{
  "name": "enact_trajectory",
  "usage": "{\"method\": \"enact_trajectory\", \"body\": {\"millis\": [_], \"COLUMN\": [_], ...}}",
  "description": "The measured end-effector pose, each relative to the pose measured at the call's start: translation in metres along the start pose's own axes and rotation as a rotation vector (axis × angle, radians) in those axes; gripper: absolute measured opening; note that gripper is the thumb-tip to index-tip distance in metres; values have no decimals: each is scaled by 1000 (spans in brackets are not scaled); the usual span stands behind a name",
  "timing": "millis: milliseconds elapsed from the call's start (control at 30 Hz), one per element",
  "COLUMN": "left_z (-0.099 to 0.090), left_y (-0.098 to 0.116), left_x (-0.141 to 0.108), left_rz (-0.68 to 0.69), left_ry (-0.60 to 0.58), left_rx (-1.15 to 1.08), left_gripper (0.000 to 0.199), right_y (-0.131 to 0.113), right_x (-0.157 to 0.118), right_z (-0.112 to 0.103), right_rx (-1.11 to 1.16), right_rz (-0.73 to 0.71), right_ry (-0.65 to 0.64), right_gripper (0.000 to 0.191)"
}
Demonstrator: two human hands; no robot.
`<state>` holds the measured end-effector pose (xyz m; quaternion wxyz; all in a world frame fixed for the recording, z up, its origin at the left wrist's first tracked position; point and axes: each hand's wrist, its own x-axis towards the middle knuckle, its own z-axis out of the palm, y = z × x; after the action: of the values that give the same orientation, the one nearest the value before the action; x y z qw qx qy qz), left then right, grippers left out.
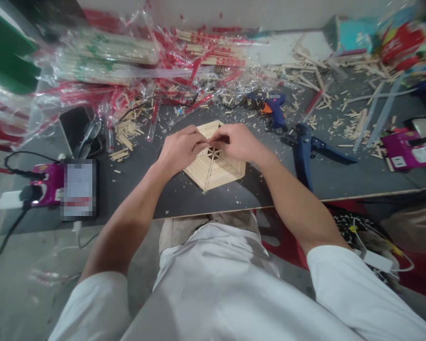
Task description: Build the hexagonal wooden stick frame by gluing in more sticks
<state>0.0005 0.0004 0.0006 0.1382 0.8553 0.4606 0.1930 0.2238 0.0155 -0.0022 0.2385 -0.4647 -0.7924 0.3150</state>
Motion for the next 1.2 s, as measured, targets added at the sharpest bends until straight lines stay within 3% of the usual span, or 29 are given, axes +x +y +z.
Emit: {"method": "enact_trajectory", "body": {"millis": [300, 500, 600, 767, 933, 1200], "left_z": [8, 9, 8, 5, 5, 7], "left_y": [-12, -11, -8, -8, -8, -3], "left_x": [4, 3, 2, 3, 5, 5], "left_rz": [-39, -31, -45, -14, 26, -46], "left_ry": [90, 65, 61, 82, 130, 140], "left_rx": [-57, -41, -23, -88, -205, -220], "left_gripper": [31, 30, 29, 28, 34, 26], "right_y": [-4, -8, -9, -6, -10, -11], "right_x": [-4, -7, -7, -4, -4, -4], "right_z": [8, 10, 10, 3, 1, 6], "right_rx": [-142, -324, -352, -14, 344, 390], "right_rz": [-190, -264, -271, -181, -20, -53], "right_ry": [29, -21, -10, 77, 136, 111], "right_gripper": [22, 32, 27, 5, 10, 12]}}
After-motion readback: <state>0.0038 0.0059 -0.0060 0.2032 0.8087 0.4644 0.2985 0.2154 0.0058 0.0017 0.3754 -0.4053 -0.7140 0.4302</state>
